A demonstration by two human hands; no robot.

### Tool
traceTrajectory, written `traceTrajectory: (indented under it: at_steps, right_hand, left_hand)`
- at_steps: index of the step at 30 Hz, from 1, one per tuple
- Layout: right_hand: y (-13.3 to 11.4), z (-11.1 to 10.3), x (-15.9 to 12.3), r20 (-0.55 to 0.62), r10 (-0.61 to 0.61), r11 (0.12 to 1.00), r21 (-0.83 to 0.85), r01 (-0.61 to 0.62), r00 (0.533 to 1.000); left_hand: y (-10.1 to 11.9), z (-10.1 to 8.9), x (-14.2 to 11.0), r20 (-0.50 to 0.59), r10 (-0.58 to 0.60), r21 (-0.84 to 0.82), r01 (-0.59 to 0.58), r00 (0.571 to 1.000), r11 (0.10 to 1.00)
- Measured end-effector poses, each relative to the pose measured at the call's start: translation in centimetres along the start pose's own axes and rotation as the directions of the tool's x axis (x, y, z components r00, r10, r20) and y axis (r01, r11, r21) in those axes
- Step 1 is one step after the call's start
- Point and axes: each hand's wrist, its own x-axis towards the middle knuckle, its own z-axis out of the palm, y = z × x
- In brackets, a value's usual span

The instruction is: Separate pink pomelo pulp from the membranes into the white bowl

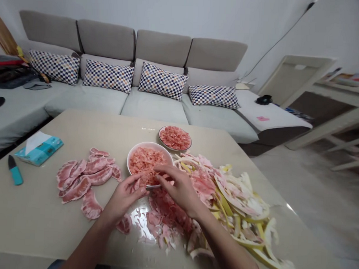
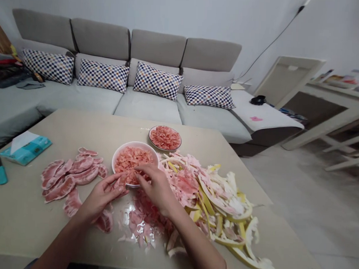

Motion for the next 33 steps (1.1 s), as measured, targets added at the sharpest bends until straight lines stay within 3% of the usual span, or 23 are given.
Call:
traceTrajectory:
  at_steps: [5,9,18,22,25,30,33]
  right_hand:
    - [-1.9,-0.1,-0.4,0.190,-0.089,0.995,0.065,0.078,0.978]
    - [-1.8,-0.3,-0.5,0.226,-0.092,0.993,0.090,0.073,0.970]
    - [-1.9,0.6,-1.5,0.162,0.142,0.967,0.189,-0.172,0.976]
    - [-2.1,0.8,-1.5,0.172,0.229,0.924,0.271,-0.270,0.958]
    - [-1.9,0.4,-1.4,0.275,0.280,0.841,0.392,-0.373,0.920]
    - [-0.6,0.1,-1.5,0.479,0.312,0.606,0.564,-0.560,0.820]
    - [-0.4,0.2,-1.6,0.519,0.302,0.576,0.569,-0.587,0.800]
  left_hand:
    - [-0.3,-0.2,0.0,0.056,0.074,0.133,-0.081,0.996,0.988]
    - [-0.7,-0.3,0.2,0.108,0.102,0.156,-0.118,0.989,0.981]
    - [-0.3,0.2,0.1,-0.040,0.149,0.197,-0.138,0.988,0.971]
    - [-0.3,0.1,0.2,-0.038,0.121,0.167,-0.113,0.992,0.979]
    - [0.0,0.0,0.1,0.003,0.068,0.121,-0.068,0.998,0.990]
    - [0.0,-0.2,-0.2,0.074,-0.004,0.041,0.001,0.997,0.999]
    - [0.0,-0.1,-0.2,0.071,-0.015,0.041,0.012,0.997,0.999]
